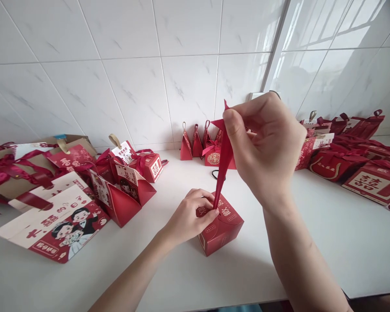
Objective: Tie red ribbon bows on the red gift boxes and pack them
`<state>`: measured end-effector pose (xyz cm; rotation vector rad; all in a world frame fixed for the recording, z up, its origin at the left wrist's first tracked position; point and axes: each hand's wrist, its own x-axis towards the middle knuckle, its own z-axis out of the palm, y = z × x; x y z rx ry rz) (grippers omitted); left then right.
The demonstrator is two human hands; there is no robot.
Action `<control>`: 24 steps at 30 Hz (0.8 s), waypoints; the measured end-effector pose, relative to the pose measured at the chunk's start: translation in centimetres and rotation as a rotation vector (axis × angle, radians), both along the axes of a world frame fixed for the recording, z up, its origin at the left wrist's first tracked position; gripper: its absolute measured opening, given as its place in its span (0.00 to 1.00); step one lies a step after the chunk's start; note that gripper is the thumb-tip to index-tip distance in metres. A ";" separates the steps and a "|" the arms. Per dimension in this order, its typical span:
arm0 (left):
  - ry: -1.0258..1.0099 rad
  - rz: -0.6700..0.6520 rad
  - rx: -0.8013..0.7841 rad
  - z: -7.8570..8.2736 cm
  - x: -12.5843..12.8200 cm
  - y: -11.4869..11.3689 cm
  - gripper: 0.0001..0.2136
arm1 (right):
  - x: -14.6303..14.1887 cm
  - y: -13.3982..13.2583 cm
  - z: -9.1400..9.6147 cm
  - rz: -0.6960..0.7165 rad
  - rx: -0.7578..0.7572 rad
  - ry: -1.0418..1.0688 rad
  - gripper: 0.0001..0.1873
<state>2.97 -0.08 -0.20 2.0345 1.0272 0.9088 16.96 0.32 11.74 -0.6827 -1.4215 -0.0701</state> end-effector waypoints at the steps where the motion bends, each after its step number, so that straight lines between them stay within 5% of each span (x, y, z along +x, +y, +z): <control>1: 0.000 0.006 0.002 0.0 0.0 0.0 0.09 | 0.0 0.0 0.0 -0.013 0.003 0.000 0.08; 14: -0.204 0.059 -0.120 0.5 -0.3 0.5 0.08 | 2.2 -0.6 1.1 -0.184 0.035 0.046 0.07; 20: -0.185 0.124 -0.166 -0.2 -0.9 1.4 0.13 | 2.4 -3.4 2.1 -0.232 -0.077 -0.010 0.12; 24: -0.148 0.091 -0.348 -0.8 -1.4 2.5 0.18 | 3.4 -5.3 1.7 -0.237 -0.135 -0.036 0.15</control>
